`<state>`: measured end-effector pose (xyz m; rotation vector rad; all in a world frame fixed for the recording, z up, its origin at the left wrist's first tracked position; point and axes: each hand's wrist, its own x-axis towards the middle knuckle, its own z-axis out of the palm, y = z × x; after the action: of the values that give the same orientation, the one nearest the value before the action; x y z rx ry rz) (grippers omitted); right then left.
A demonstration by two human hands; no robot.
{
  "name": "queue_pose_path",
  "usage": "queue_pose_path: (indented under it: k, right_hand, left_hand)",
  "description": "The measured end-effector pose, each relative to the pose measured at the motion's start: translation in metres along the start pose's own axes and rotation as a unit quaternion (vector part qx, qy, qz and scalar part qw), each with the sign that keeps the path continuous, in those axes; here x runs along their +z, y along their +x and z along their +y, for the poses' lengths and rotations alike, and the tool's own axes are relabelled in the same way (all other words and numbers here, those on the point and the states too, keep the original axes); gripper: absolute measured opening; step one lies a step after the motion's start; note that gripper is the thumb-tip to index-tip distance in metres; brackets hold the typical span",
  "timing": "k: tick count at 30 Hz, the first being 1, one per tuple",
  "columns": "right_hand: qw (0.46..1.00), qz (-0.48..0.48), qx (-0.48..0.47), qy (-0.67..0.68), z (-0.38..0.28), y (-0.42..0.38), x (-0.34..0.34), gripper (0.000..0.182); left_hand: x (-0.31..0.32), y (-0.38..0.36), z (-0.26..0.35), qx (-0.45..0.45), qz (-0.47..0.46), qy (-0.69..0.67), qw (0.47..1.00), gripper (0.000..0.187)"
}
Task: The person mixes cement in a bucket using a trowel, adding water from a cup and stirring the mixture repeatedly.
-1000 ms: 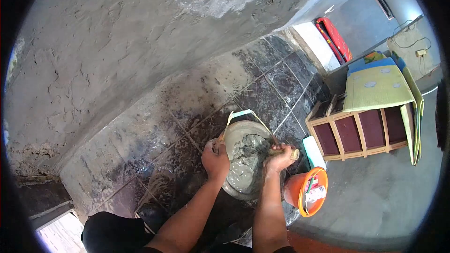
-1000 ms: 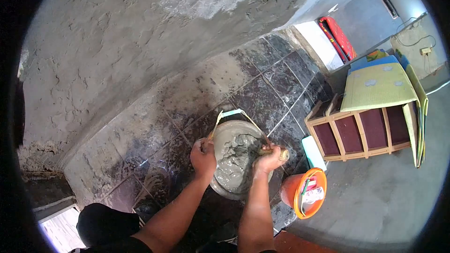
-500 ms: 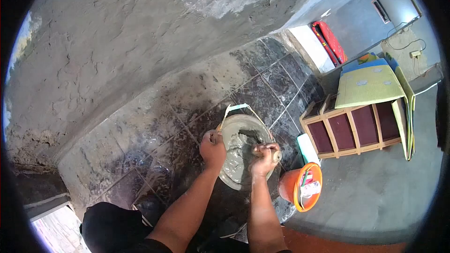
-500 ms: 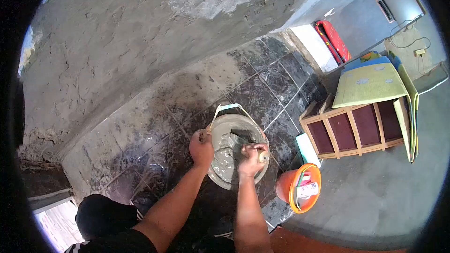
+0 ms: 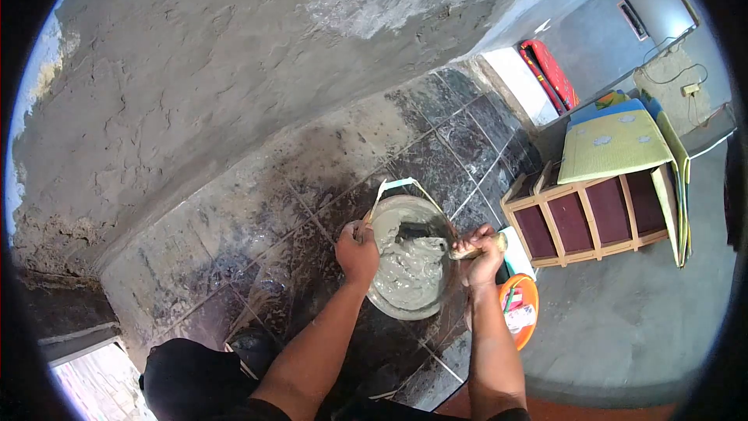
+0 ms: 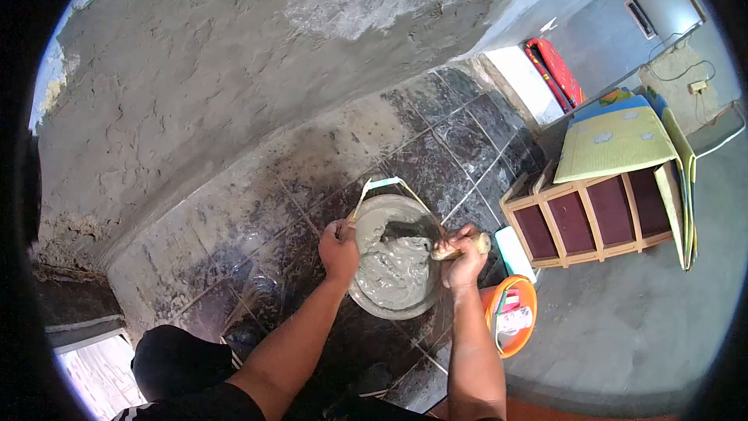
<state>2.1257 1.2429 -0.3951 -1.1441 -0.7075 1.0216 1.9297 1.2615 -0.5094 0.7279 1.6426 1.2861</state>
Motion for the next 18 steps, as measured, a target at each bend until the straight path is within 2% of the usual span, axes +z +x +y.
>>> queue_pose_path:
  k: [4,5,6,10,11,13,18]
  right_hand:
    - [0.999,-0.046,-0.005,0.007,-0.016,-0.004,0.011,0.010]
    - [0.999,-0.043,-0.009,-0.002,-0.021,-0.007,0.011,0.013]
    - [1.000,0.006,-0.008,0.009,-0.025,-0.009,0.008,0.016]
    - [0.993,0.003,-0.120,0.019,-0.069,-0.006,0.003,0.014]
    - [0.989,0.017,-0.145,-0.013,-0.084,-0.006,0.007,0.013]
    - [0.986,0.017,-0.166,-0.027,-0.099,-0.006,0.002,0.015]
    - [0.983,0.010,-0.167,-0.069,-0.091,-0.021,-0.008,0.015]
  left_hand:
    - [-0.004,-0.001,0.007,-0.016,-0.013,-0.031,0.999,0.026]
    - [-0.002,-0.001,0.002,-0.015,-0.011,-0.031,0.999,0.026]
    - [0.000,0.001,-0.006,-0.001,-0.007,-0.016,1.000,0.026]
    - [-0.002,-0.001,0.004,-0.011,-0.006,0.003,1.000,0.026]
    - [-0.001,0.000,0.002,-0.012,-0.011,0.007,1.000,0.026]
    - [0.000,0.001,-0.003,-0.019,-0.017,-0.013,1.000,0.027]
    - [0.000,0.001,-0.003,-0.009,-0.011,-0.008,1.000,0.026]
